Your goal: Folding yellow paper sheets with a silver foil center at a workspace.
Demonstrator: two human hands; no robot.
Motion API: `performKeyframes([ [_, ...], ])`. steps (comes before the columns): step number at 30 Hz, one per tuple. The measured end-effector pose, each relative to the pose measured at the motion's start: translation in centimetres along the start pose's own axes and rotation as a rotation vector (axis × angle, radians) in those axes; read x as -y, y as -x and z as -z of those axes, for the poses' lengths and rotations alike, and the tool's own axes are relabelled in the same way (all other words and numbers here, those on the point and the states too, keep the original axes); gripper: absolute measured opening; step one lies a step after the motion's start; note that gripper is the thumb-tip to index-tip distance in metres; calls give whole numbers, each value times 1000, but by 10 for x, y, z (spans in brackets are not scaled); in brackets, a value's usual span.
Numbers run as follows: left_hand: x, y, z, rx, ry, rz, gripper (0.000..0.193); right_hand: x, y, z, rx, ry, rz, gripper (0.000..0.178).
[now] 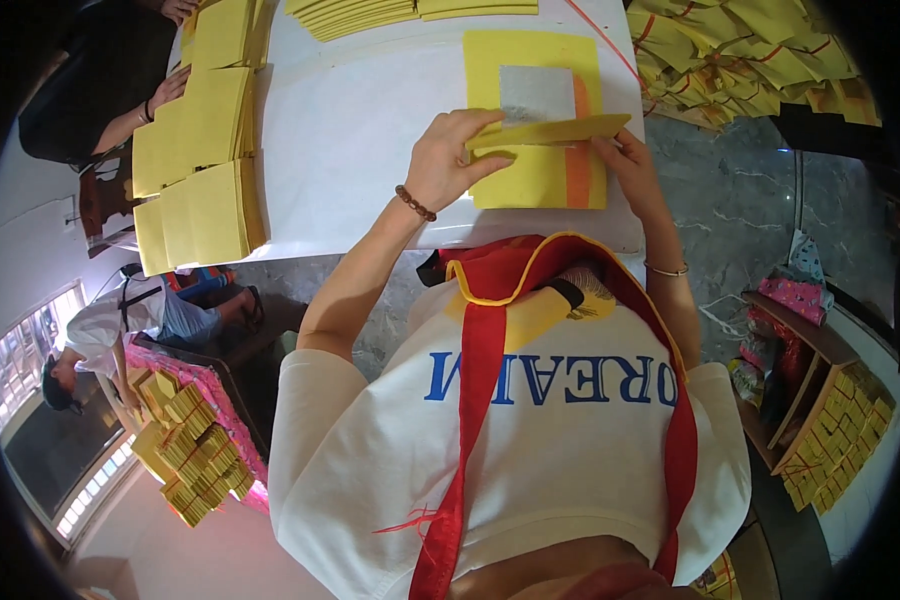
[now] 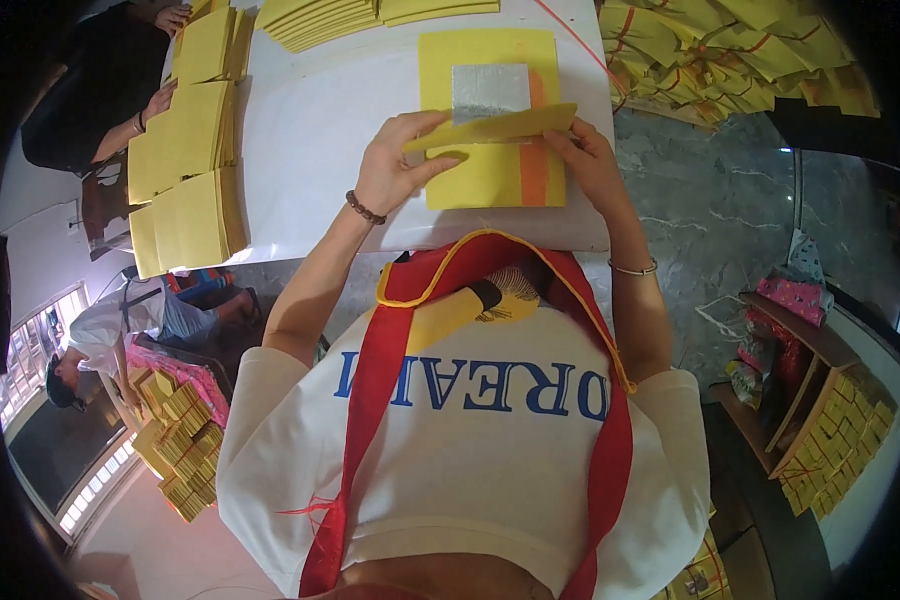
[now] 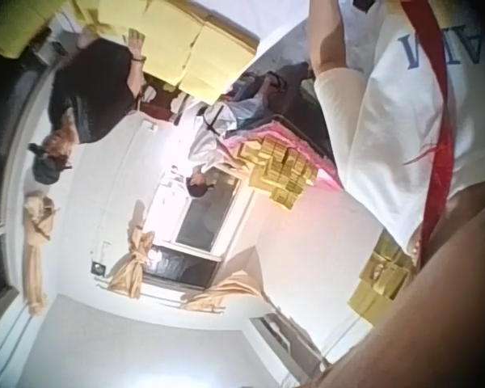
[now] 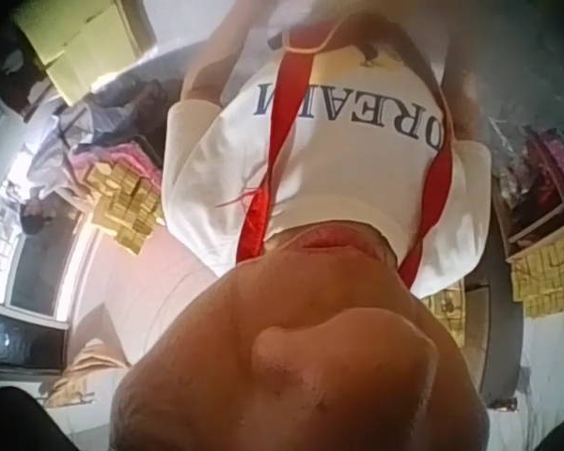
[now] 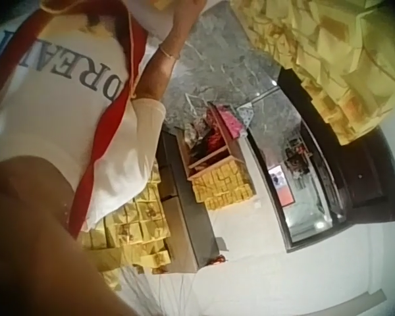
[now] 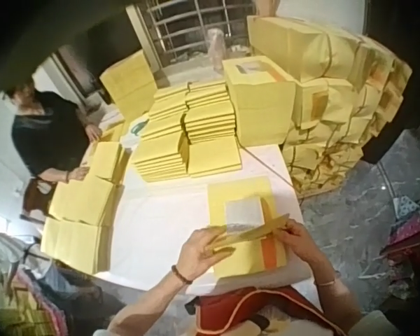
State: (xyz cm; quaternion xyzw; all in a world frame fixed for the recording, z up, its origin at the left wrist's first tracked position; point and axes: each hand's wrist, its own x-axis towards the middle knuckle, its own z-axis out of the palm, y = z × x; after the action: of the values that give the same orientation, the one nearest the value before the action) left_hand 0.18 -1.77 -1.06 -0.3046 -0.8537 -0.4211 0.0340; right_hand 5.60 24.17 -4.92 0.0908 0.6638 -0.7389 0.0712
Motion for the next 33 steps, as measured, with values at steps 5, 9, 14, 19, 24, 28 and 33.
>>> performKeyframes([
  [5,17,7,-7,49,-193,-93,35,-1,-1,6,119,136,296,22],
  [9,10,4,8,-27,-424,-316,33,21,10,6,-3,656,587,29],
  [14,7,22,19,145,-365,-453,30,26,39,9,257,656,525,30],
  [19,8,25,12,151,-144,-269,22,11,47,2,208,525,309,22],
  [24,4,3,4,177,35,165,19,13,35,-13,25,246,59,21],
  [28,30,5,-19,98,366,518,23,14,25,-27,-237,194,105,25],
  [33,34,-4,-21,91,521,624,23,23,20,-26,-219,445,73,25],
])
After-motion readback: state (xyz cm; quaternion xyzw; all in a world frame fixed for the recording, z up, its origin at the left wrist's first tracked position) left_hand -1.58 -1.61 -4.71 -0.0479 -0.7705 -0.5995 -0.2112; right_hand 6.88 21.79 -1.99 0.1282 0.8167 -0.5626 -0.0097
